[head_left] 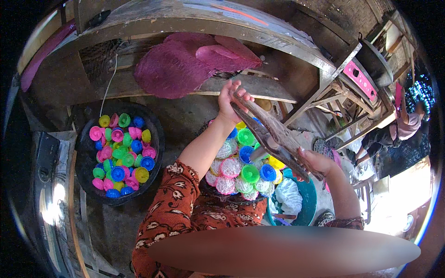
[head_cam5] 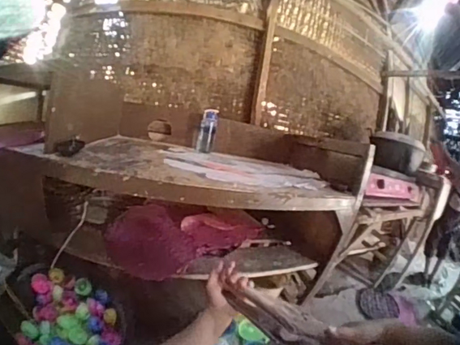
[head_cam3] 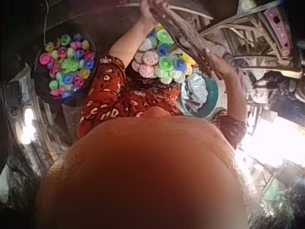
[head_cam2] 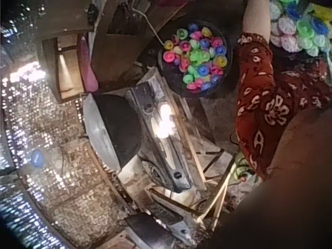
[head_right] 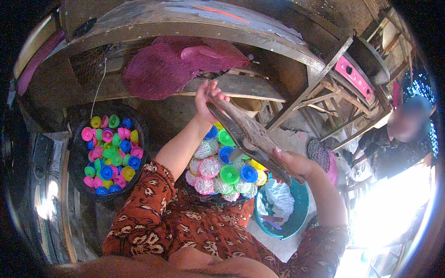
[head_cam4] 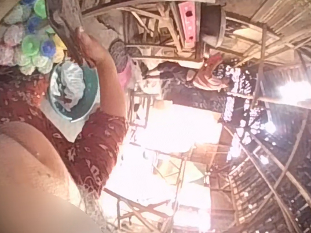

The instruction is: The person uses a wooden mold to wrap white cotton candy around a central rod, then places colorful plastic caps onto the finished rolls. The process is repeated multiple times, with the person picking up cotton candy, wrapping it, and capping each roll.

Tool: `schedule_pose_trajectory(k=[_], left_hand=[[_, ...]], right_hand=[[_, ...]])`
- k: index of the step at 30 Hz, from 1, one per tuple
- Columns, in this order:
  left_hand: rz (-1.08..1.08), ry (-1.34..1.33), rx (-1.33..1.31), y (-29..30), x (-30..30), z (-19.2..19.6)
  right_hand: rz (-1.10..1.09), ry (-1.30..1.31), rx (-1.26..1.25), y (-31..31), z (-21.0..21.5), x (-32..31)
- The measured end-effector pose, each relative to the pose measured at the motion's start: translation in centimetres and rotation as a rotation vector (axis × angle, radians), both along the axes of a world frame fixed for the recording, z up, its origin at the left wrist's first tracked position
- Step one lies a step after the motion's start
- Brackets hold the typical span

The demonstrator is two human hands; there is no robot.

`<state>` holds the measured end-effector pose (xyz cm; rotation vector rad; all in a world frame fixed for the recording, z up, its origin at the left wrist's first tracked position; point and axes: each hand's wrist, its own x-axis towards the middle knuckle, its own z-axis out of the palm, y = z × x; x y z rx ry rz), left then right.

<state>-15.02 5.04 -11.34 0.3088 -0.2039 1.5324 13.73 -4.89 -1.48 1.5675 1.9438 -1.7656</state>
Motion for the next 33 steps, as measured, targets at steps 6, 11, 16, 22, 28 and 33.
schedule_pose_trajectory(k=[6,11,16,22,28,33], left_hand=[[0.050,0.026,-0.044,0.5,-1.3,-0.3],[0.078,0.042,-0.054,0.9,-1.9,0.3],[0.055,0.020,-0.109,0.9,-1.1,0.1],[0.067,0.049,-0.255,-0.3,-0.2,-0.3],[0.100,0.049,-0.234,0.1,-1.4,0.7],[0.043,0.027,-0.249,0.2,0.3,1.1]], right_hand=[[-0.063,0.061,0.053,0.1,-1.9,-1.0],[-0.082,-0.010,0.157,0.1,-1.8,-2.0],[-0.140,-0.044,0.267,-0.5,-1.3,-2.4],[-0.139,-0.036,0.233,-1.7,-1.7,-2.0],[-0.133,-0.001,0.331,-1.5,-2.8,-2.6],[-0.155,-0.058,0.412,-2.1,-1.9,-1.6]])
